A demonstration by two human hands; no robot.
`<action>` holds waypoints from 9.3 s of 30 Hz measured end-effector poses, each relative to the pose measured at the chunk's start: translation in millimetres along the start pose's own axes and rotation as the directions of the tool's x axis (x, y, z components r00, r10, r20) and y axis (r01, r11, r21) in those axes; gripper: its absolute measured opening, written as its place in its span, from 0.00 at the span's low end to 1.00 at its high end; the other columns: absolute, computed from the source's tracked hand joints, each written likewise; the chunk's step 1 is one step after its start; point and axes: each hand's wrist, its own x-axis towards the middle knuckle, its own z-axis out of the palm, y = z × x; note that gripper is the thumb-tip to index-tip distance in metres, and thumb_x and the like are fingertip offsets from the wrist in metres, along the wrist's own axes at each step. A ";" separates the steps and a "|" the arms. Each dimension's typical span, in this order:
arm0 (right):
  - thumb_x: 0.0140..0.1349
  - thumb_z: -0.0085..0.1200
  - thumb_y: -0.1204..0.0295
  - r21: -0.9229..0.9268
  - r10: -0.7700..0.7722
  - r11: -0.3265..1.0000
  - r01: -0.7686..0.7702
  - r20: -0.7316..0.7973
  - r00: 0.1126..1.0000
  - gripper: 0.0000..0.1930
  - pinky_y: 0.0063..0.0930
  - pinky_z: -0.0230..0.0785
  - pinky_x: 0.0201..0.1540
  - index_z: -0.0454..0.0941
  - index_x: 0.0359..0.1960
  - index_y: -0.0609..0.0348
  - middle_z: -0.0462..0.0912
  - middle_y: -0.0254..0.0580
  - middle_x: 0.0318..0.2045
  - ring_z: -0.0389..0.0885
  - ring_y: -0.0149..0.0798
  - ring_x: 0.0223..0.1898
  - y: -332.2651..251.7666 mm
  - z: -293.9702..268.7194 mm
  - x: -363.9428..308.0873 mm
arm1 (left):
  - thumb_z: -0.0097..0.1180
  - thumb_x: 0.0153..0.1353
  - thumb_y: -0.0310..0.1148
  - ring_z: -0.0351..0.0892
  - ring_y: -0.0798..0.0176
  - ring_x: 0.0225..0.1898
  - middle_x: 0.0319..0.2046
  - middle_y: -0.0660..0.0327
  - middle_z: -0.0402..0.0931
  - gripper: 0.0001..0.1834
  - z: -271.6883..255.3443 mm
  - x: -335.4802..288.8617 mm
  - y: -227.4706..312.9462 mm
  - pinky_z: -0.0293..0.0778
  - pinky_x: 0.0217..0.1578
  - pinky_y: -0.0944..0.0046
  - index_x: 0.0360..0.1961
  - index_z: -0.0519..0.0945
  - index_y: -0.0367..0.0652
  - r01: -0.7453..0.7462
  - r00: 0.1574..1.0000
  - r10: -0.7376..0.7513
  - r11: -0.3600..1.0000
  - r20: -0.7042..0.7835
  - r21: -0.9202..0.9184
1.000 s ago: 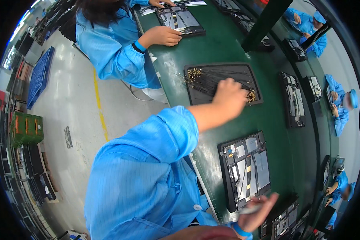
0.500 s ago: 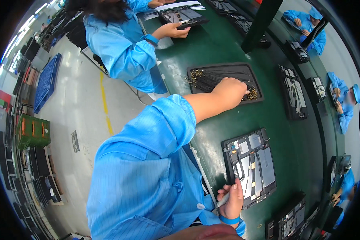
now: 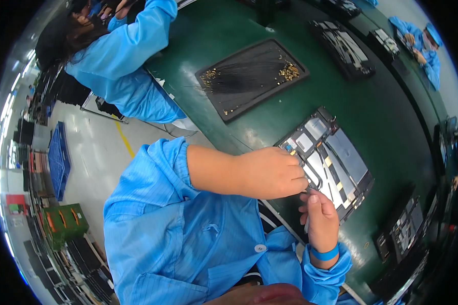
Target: Applying adhesive and connecting components inside electronic devices on a factory assembly line.
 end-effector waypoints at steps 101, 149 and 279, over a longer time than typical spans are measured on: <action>0.60 0.32 0.59 -0.154 -0.520 0.849 0.505 -0.410 0.749 0.21 0.17 0.63 0.20 0.59 0.44 0.66 0.74 0.44 0.24 0.71 0.29 0.20 11.3 21.0 77.8 | 0.47 0.49 0.27 0.67 0.72 0.20 0.23 0.62 0.68 0.19 12.6 -39.0 13.0 0.61 0.18 0.75 0.43 0.67 0.31 0.680 0.186 -0.539 -0.533 0.821 -0.504; 0.49 0.41 0.67 -0.739 -0.269 0.619 0.266 0.119 0.956 0.12 0.33 0.65 0.38 0.74 0.30 0.58 0.75 0.47 0.30 0.73 0.48 0.34 -19.6 5.7 100.3 | 0.41 0.56 0.47 0.68 0.71 0.21 0.22 0.64 0.67 0.21 16.5 -7.3 -5.9 0.68 0.19 0.73 0.35 0.69 0.38 0.786 0.078 -0.499 -0.501 0.863 -0.361; 0.55 0.37 0.80 -0.331 -0.676 0.711 0.620 -0.563 0.475 0.13 0.20 0.62 0.36 0.57 0.43 0.63 0.73 0.38 0.24 0.71 0.29 0.29 53.6 -38.6 20.3 | 0.45 0.41 0.26 0.66 0.59 0.36 0.28 0.59 0.68 0.10 69.5 44.2 26.7 0.62 0.38 0.63 0.29 0.69 0.40 0.099 0.988 -0.085 0.989 0.127 -0.106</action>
